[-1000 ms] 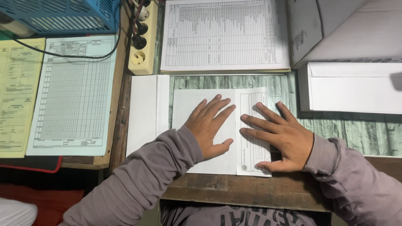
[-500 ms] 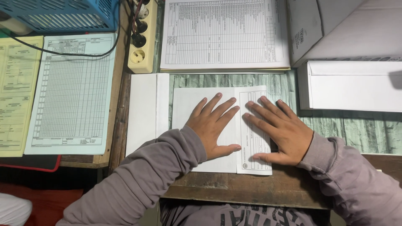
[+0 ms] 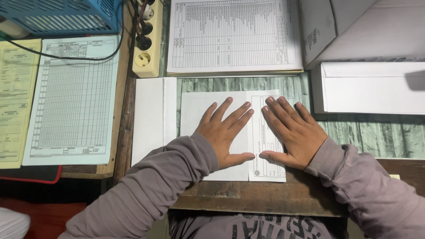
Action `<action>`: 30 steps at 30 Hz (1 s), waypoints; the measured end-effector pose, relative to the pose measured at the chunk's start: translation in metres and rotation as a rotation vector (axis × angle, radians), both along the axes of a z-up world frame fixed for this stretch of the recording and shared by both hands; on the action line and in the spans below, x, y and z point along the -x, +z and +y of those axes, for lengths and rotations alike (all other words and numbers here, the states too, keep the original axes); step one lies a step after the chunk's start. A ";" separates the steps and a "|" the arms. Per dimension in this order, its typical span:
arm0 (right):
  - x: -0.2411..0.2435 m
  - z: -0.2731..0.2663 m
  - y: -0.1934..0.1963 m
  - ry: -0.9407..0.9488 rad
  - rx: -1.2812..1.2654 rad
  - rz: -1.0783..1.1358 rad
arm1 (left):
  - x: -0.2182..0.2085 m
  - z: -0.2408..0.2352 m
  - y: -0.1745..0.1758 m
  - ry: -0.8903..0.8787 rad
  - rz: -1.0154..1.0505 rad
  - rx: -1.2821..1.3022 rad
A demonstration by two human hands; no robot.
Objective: Folding paper documents and inserting them into envelopes
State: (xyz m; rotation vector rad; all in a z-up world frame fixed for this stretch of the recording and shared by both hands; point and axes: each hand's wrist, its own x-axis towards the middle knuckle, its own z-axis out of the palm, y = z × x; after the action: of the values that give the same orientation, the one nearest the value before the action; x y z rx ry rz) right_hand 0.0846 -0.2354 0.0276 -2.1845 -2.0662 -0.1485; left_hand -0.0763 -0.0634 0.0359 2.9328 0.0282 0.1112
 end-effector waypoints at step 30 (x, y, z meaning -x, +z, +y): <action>0.014 0.005 -0.005 -0.208 0.265 0.044 | -0.001 0.000 0.017 -0.073 0.243 -0.046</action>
State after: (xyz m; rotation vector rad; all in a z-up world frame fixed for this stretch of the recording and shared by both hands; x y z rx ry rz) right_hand 0.0702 -0.2309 0.0227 -2.5288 -1.9272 0.1616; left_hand -0.0753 -0.0631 0.0532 2.9704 -0.0449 -0.2587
